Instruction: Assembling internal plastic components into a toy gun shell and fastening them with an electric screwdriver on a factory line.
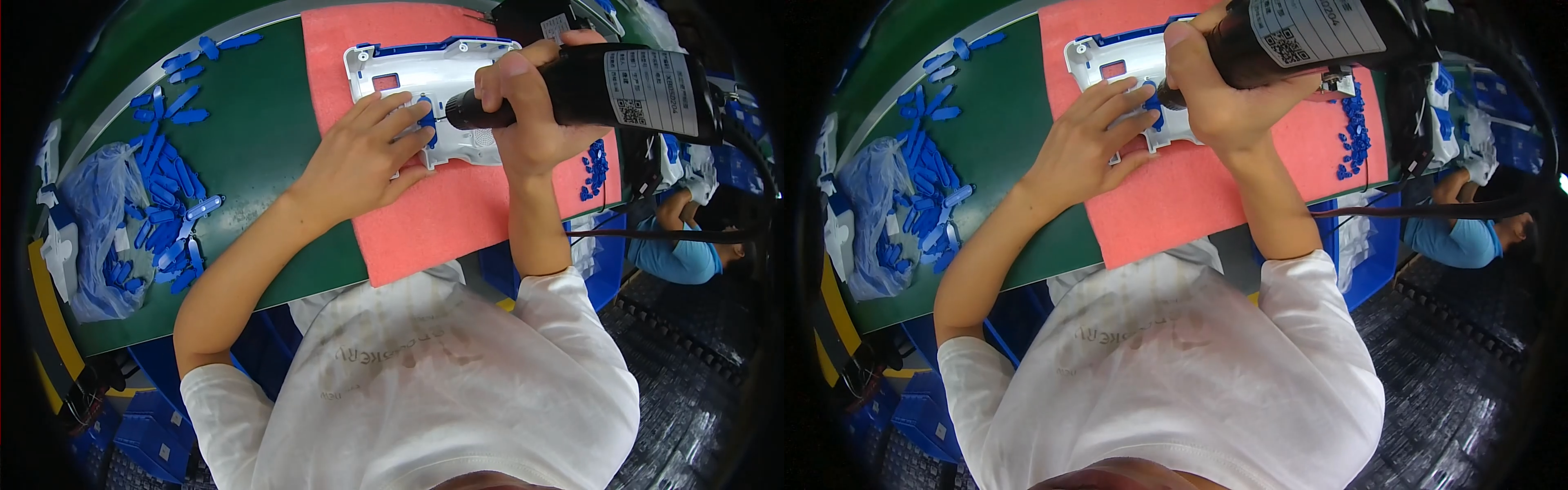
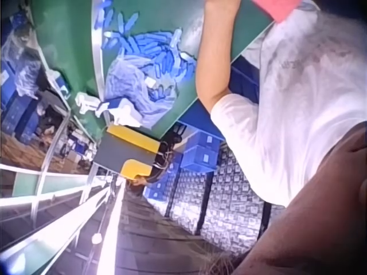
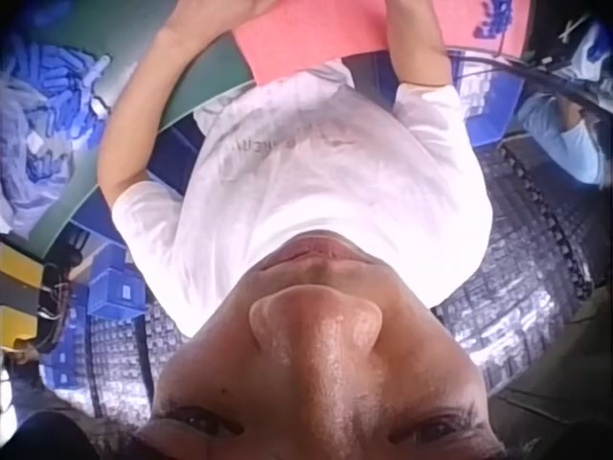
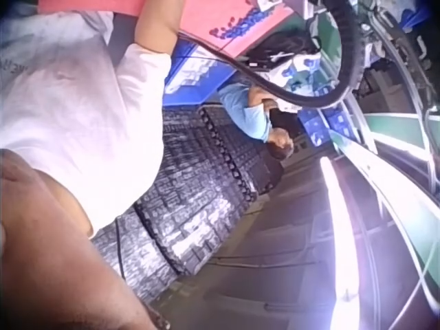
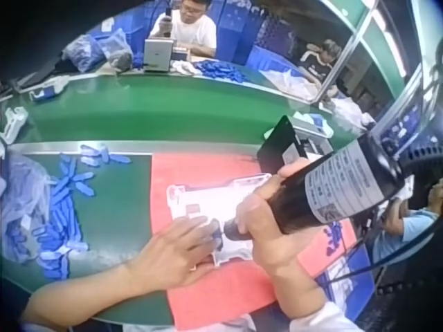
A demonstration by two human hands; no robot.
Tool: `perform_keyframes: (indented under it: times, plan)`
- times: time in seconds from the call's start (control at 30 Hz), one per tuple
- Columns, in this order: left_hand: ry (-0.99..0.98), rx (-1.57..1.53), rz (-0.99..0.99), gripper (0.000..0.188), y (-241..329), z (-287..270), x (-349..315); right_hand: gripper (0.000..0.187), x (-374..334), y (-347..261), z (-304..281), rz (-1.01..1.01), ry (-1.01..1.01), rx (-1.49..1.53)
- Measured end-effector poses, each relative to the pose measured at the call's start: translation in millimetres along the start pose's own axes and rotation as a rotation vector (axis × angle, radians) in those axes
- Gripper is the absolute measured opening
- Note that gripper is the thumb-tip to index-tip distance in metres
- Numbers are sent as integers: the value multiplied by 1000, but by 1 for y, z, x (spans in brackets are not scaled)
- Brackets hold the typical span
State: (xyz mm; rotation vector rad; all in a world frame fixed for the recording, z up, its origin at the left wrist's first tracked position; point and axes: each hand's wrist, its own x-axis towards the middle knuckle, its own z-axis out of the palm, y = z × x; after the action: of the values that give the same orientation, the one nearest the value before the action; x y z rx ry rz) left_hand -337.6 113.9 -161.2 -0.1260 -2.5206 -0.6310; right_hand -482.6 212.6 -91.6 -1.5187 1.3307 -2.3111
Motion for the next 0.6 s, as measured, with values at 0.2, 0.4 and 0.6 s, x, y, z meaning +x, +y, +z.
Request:
perform_keyframes:
  times: [0.2,0.4,0.6]
  plan:
    - [-42,-8,-14,41,1,-3,0,48,-4,3,-1,-1,-38,4]
    - [-9,-9,-8,37,0,0,3,47,-2,-1,-3,-28,37,-33]
    - [-14,-24,8,38,6,-4,7,55,27,-91,-105,-233,99,129]
